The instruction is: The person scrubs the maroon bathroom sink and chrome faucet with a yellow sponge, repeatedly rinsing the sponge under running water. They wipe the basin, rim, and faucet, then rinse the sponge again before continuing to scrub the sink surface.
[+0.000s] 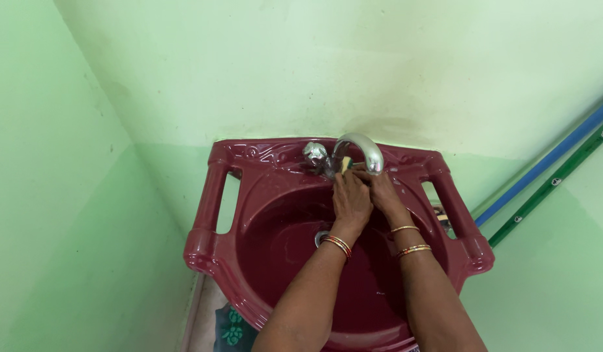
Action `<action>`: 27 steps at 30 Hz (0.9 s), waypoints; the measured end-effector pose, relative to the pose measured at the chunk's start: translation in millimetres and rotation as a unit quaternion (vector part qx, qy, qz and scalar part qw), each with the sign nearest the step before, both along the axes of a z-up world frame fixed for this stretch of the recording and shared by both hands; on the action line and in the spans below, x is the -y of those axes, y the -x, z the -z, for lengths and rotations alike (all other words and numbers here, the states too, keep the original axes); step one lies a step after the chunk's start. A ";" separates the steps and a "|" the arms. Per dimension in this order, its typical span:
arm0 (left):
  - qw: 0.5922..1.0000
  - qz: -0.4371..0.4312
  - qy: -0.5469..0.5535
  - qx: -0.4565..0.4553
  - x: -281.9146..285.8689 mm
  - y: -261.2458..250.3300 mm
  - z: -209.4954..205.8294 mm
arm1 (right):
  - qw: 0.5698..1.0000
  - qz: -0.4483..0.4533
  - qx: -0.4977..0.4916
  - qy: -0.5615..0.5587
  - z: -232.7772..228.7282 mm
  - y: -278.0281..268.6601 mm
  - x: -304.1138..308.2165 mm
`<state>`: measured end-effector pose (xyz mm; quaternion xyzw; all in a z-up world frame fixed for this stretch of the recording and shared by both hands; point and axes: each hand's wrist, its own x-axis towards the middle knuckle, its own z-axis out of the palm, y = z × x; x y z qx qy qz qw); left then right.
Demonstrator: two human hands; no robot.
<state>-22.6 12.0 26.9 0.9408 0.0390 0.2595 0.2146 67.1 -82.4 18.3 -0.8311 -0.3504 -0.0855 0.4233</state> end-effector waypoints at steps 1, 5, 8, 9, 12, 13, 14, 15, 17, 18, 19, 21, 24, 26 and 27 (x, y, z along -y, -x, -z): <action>1.000 0.008 0.007 -0.022 0.3 0.7 -1.2 | 1.000 0.014 0.005 0.019 -1.6 0.0 0.2; 0.999 0.007 0.014 0.041 1.7 1.6 0.0 | 0.987 0.096 0.085 0.102 -9.9 13.7 6.9; 0.991 -0.031 -0.029 0.126 -1.3 1.0 1.7 | 0.981 0.088 0.143 0.094 -13.5 23.0 0.2; 0.989 -0.042 -0.034 0.138 -3.9 1.8 1.8 | 0.982 0.072 0.155 0.079 -14.0 24.3 -2.0; 0.994 -0.049 -0.016 0.094 -7.5 5.0 -2.8 | 0.980 0.065 0.139 0.129 -12.5 22.2 -8.3; 0.997 -0.047 -0.005 0.065 -8.2 6.5 -5.0 | 0.978 0.069 0.135 0.141 -10.0 21.0 -9.0; 0.999 -0.041 0.002 0.028 -8.7 7.0 -7.9 | 0.977 0.073 0.132 0.153 -7.9 18.5 -8.7; 0.999 -0.035 0.009 -0.009 -8.8 7.4 -10.1 | 0.975 0.078 0.129 0.164 -5.6 15.2 -7.6; 0.999 -0.031 0.015 -0.037 -7.0 7.4 -11.4 | 0.972 0.087 0.127 0.176 0.1 7.5 -4.4; 0.999 -0.033 0.015 -0.029 -6.6 6.6 -10.7 | 0.971 0.091 0.125 0.181 3.4 4.0 -3.8; 0.999 -0.035 0.014 -0.021 -6.2 5.2 -9.4 | 0.968 0.099 0.143 0.181 6.0 0.7 -3.2; 0.999 -0.008 0.040 0.033 -5.3 1.9 -5.0 | 0.960 0.114 0.179 0.182 7.3 -3.1 2.4; 0.995 0.022 0.070 0.064 -4.2 -3.1 -1.9 | 0.941 0.147 0.162 0.259 -3.1 -2.7 10.0; 0.991 0.039 0.080 0.095 -4.4 -4.7 -1.8 | 0.942 0.166 0.173 0.235 -11.7 3.7 10.6; 0.988 0.048 0.080 0.125 -5.3 -4.9 -1.7 | 0.942 0.175 0.179 0.223 -14.9 8.3 10.7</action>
